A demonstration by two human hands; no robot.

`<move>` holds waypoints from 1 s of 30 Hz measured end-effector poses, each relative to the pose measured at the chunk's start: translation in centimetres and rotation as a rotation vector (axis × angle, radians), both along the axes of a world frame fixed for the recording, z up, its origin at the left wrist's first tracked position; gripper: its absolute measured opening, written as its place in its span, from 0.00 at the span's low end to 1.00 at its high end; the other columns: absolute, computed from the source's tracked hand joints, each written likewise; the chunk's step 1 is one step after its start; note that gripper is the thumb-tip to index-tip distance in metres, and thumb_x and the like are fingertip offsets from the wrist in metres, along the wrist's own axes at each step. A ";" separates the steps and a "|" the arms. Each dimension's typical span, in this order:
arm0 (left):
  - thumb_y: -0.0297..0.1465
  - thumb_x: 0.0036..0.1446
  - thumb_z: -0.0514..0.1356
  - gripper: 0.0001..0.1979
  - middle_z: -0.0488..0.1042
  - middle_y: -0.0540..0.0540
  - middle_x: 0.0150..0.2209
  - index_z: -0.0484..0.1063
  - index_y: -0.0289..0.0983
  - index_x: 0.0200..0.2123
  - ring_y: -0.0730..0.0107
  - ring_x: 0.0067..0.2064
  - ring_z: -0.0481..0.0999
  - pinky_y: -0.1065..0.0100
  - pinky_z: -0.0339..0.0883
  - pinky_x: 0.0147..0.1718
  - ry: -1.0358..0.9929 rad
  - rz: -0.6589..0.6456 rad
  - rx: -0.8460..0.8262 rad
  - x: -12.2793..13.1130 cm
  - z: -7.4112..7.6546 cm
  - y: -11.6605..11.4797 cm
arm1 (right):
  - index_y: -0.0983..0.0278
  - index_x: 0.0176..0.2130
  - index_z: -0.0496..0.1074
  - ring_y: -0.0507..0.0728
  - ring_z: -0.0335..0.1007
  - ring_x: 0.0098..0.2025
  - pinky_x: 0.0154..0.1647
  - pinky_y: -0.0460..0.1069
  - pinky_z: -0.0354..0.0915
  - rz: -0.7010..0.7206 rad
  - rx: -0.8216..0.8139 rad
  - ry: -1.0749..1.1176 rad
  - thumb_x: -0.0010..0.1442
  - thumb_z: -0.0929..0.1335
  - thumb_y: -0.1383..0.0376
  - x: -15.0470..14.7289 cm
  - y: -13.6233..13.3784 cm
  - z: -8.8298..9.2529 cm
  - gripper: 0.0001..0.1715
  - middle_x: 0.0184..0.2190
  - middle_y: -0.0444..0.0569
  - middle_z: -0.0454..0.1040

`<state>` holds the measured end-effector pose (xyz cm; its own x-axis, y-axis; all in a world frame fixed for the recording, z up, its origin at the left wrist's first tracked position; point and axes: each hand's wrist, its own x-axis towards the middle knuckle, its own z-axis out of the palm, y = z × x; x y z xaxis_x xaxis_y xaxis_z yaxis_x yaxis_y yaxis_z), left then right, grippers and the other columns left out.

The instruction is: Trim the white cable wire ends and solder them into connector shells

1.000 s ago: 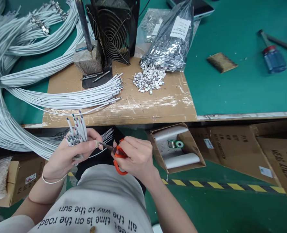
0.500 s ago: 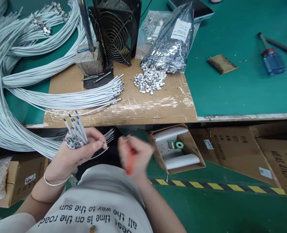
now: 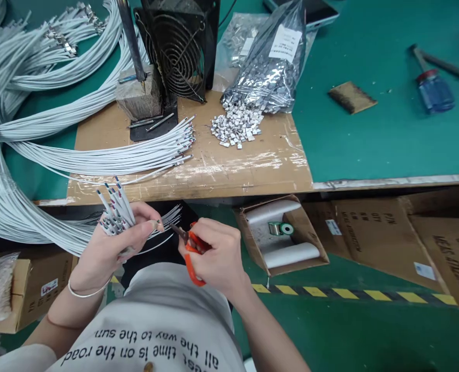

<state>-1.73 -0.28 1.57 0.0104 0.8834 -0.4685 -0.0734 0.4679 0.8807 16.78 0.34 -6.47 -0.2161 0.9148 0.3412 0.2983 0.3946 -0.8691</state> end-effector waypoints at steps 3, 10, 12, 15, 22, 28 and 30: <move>0.37 0.59 0.73 0.09 0.65 0.55 0.19 0.83 0.36 0.35 0.82 0.19 0.49 0.70 0.40 0.17 0.002 0.006 -0.005 -0.1 -0.1 -0.2 | 0.60 0.21 0.54 0.48 0.45 0.22 0.21 0.47 0.45 0.011 0.034 -0.028 0.55 0.69 0.76 0.0 0.2 0.1 0.23 0.19 0.37 0.52; 0.39 0.59 0.72 0.11 0.70 0.52 0.22 0.83 0.35 0.35 0.81 0.19 0.52 0.71 0.43 0.17 -0.020 -0.014 -0.003 0.0 0.1 -0.1 | 0.60 0.21 0.54 0.48 0.44 0.23 0.21 0.48 0.44 0.003 0.095 -0.074 0.55 0.69 0.76 0.0 0.2 0.1 0.22 0.20 0.37 0.51; 0.37 0.59 0.72 0.10 0.74 0.51 0.24 0.83 0.35 0.35 0.83 0.19 0.51 0.70 0.40 0.17 -0.040 -0.023 -0.005 0.0 0.1 0.0 | 0.60 0.21 0.55 0.48 0.45 0.23 0.21 0.48 0.45 0.005 0.112 -0.081 0.55 0.69 0.75 0.1 0.3 0.1 0.22 0.19 0.37 0.52; 0.37 0.60 0.72 0.10 0.73 0.51 0.24 0.82 0.35 0.35 0.83 0.19 0.51 0.70 0.38 0.17 -0.065 -0.037 -0.019 -0.1 0.2 0.0 | 0.60 0.21 0.58 0.49 0.47 0.23 0.21 0.47 0.47 0.008 0.163 -0.114 0.56 0.70 0.75 0.4 0.4 0.2 0.21 0.19 0.38 0.54; 0.39 0.60 0.71 0.12 0.65 0.55 0.20 0.81 0.35 0.35 0.81 0.19 0.50 0.69 0.39 0.19 -0.074 -0.081 -0.045 -0.1 0.2 0.0 | 0.61 0.20 0.62 0.49 0.52 0.22 0.21 0.47 0.51 0.004 0.247 -0.178 0.59 0.71 0.73 0.9 0.9 0.6 0.21 0.18 0.39 0.59; 0.38 0.62 0.71 0.11 0.58 0.57 0.17 0.82 0.36 0.37 0.80 0.19 0.49 0.68 0.42 0.19 0.017 -0.096 -0.006 -0.2 -0.2 -0.3 | 0.61 0.20 0.57 0.48 0.47 0.21 0.20 0.47 0.47 -0.043 0.249 -0.141 0.58 0.70 0.75 0.1 0.2 -0.3 0.23 0.17 0.37 0.55; 0.39 0.63 0.70 0.11 0.59 0.58 0.18 0.82 0.37 0.38 0.80 0.19 0.49 0.68 0.41 0.19 0.029 -0.087 0.001 -0.1 -0.5 -0.3 | 0.61 0.20 0.57 0.48 0.46 0.20 0.20 0.47 0.46 -0.115 0.211 -0.092 0.57 0.70 0.76 -1.0 -0.4 -0.7 0.22 0.17 0.37 0.55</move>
<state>-1.79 -0.59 1.07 0.0737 0.8802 -0.4688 -0.0071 0.4705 0.8824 15.81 -0.05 -7.17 -0.1538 0.8457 0.5109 0.4260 0.5233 -0.7380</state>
